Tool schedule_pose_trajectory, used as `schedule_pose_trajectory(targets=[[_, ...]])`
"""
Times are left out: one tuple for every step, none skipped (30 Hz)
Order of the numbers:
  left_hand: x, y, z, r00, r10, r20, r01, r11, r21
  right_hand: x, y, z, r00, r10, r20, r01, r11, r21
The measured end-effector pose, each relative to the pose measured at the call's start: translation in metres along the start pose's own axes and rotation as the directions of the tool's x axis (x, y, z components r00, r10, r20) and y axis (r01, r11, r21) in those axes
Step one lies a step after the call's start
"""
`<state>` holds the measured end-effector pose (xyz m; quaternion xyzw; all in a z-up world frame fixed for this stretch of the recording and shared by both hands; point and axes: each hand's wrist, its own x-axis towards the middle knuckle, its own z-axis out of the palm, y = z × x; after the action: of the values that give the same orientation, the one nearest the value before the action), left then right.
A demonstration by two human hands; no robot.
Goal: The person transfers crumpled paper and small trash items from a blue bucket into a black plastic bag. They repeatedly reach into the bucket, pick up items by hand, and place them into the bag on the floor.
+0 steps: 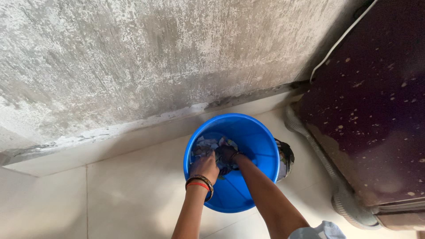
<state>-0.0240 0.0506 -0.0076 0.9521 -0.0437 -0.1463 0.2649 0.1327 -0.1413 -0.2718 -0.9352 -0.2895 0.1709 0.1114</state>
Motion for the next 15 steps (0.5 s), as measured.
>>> schedule_pose_trajectory(targets=[[0.0,0.0,-0.001,1.0,-0.005,0.018,0.005,1.0,0.011,0.0,0.002,0.005,0.997,-0.073,0.018,0.074,0.996,-0.051],[0.001,0.0,-0.003,0.999,-0.01,0.035,0.009,1.0,0.021,0.002,0.007,0.007,0.994,-0.103,0.042,0.106,0.992,-0.066],[0.001,0.001,-0.002,0.998,-0.015,0.056,0.014,0.999,0.03,0.0,0.014,0.012,0.993,-0.103,0.06,0.107,0.991,-0.075],[-0.002,0.002,0.0,0.997,-0.028,0.075,0.026,0.999,0.028,-0.003,0.019,0.019,0.991,-0.118,0.063,0.121,0.991,-0.048],[-0.002,0.004,-0.002,0.996,-0.04,0.085,0.037,0.999,0.028,-0.001,0.025,0.021,0.99,-0.136,0.04,0.135,0.991,0.013],[-0.003,0.006,-0.003,0.994,-0.051,0.094,0.049,0.998,0.027,0.001,0.028,0.024,0.986,-0.166,0.015,0.164,0.982,0.09],[-0.005,0.008,-0.004,0.995,-0.049,0.087,0.047,0.999,0.026,0.002,0.029,0.026,0.978,-0.206,-0.011,0.205,0.963,0.173],[-0.006,0.009,-0.005,0.996,-0.048,0.079,0.046,0.999,0.025,0.003,0.027,0.03,0.981,-0.196,-0.012,0.192,0.945,0.263],[-0.007,0.009,-0.005,0.997,-0.044,0.07,0.042,0.999,0.025,0.004,0.026,0.031,0.975,-0.218,-0.03,0.214,0.903,0.372],[-0.007,0.009,-0.005,0.996,-0.041,0.074,0.039,0.999,0.036,0.005,0.022,0.033,0.99,-0.121,0.066,0.067,0.844,0.532],[-0.007,0.009,-0.005,0.996,-0.039,0.079,0.035,0.998,0.048,0.005,0.016,0.035,0.997,-0.038,0.068,0.011,0.933,0.359],[-0.006,0.008,-0.005,0.996,-0.036,0.084,0.031,0.998,0.06,0.002,0.013,0.033,0.998,-0.01,0.055,-0.002,0.975,0.221],[-0.006,0.007,-0.005,0.996,-0.032,0.077,0.027,0.997,0.069,0.001,0.006,0.029,0.998,0.047,0.052,-0.053,0.991,0.122],[-0.005,0.006,-0.004,0.997,-0.028,0.07,0.023,0.997,0.079,-0.001,0.001,0.025,0.996,0.089,0.031,-0.091,0.993,0.071],[-0.004,0.004,-0.002,0.998,-0.025,0.065,0.019,0.996,0.087,-0.004,-0.005,0.022,0.991,0.135,0.006,-0.135,0.991,0.025]])
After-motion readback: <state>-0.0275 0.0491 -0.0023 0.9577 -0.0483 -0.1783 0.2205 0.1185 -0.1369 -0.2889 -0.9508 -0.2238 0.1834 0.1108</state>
